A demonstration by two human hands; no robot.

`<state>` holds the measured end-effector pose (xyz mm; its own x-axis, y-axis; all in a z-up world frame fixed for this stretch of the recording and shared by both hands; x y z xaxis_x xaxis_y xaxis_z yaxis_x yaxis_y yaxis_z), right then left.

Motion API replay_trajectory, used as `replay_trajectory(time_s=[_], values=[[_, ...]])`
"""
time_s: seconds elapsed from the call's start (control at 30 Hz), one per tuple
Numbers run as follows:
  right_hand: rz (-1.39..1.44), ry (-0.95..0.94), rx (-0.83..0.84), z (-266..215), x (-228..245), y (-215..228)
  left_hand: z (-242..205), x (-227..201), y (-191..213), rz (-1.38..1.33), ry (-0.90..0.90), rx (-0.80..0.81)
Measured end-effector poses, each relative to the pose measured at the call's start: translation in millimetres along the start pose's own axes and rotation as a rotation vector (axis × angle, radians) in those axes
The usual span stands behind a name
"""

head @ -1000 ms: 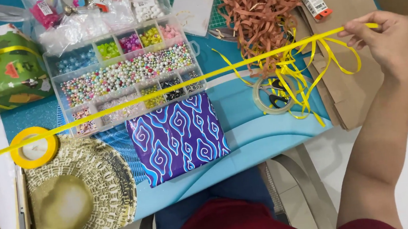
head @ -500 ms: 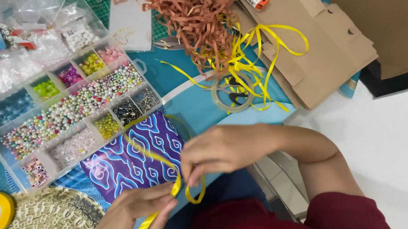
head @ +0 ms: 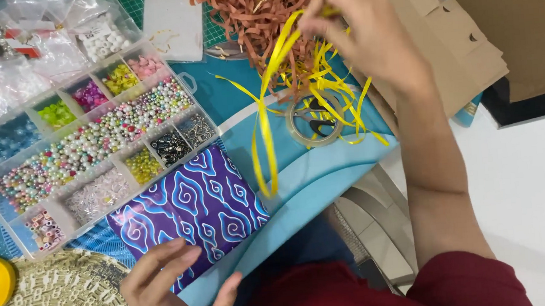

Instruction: Wrapping a small blue patterned gift box with a yellow ribbon and tying a decorative bow.

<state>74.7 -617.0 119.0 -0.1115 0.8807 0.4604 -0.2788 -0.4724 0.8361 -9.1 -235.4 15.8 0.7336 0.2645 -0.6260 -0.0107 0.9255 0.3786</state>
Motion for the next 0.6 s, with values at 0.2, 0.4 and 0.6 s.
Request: replay_trajectory(time_s=[0.2, 0.4, 0.6], values=[[-0.446, -0.399, -0.074, 6.4, -83.9, -3.7, 7.3, -8.8, -5.8, 0.027, -0.016, 0.079], [-0.605, -1.038, 0.216, -40.4, -140.9, -16.2, 11.3, -1.6, -7.2, -0.03, -0.065, 0.09], [0.266, -0.47, -0.534, -26.7, -171.6, 52.0, 14.5, 0.7, -11.9, -0.108, -0.105, 0.115]])
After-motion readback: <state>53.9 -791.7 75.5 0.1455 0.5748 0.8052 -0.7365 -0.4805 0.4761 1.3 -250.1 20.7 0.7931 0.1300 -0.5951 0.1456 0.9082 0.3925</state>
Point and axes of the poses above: each hand's wrist, its own z-axis towards the middle knuckle, its own y-axis out of the back of the hand, x = y × z, the point moved 3 cm from there along z, towards the middle knuckle, and after that the axes turned 15 degrees about -y, right-handed, at the moved point
